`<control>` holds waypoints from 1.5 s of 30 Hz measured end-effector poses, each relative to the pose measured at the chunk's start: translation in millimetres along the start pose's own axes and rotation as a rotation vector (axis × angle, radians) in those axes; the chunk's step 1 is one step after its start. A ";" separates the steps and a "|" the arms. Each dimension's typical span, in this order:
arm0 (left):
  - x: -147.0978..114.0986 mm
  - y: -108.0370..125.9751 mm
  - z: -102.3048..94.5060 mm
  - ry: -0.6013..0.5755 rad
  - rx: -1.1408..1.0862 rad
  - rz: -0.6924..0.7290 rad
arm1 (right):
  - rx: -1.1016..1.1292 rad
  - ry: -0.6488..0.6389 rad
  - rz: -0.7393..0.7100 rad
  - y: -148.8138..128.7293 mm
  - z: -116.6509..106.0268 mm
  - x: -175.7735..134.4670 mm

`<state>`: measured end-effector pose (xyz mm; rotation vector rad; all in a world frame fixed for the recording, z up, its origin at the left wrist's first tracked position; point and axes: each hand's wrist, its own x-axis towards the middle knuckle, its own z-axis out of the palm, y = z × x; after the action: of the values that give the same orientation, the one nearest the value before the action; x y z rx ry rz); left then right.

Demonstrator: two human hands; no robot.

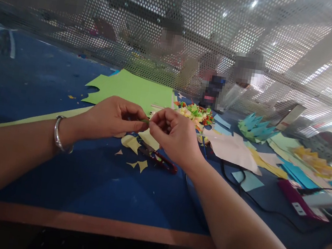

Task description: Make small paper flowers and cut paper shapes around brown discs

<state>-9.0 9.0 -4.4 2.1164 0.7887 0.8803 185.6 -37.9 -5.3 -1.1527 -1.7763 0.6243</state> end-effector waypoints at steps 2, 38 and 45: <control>-0.1 1.1 -1.2 -0.022 0.007 0.008 | -0.011 -0.010 0.000 0.5 -0.3 0.0; -6.8 2.7 11.8 -0.287 0.550 -0.025 | -0.825 -0.283 0.325 40.0 -51.3 6.7; -4.0 2.7 10.3 -0.306 0.578 -0.043 | -0.776 -0.150 0.417 31.5 -80.1 12.3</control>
<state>-2.7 0.6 -9.0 2.6334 1.0024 0.3015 268.3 -17.6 12.5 -2.0821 -1.9817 0.2402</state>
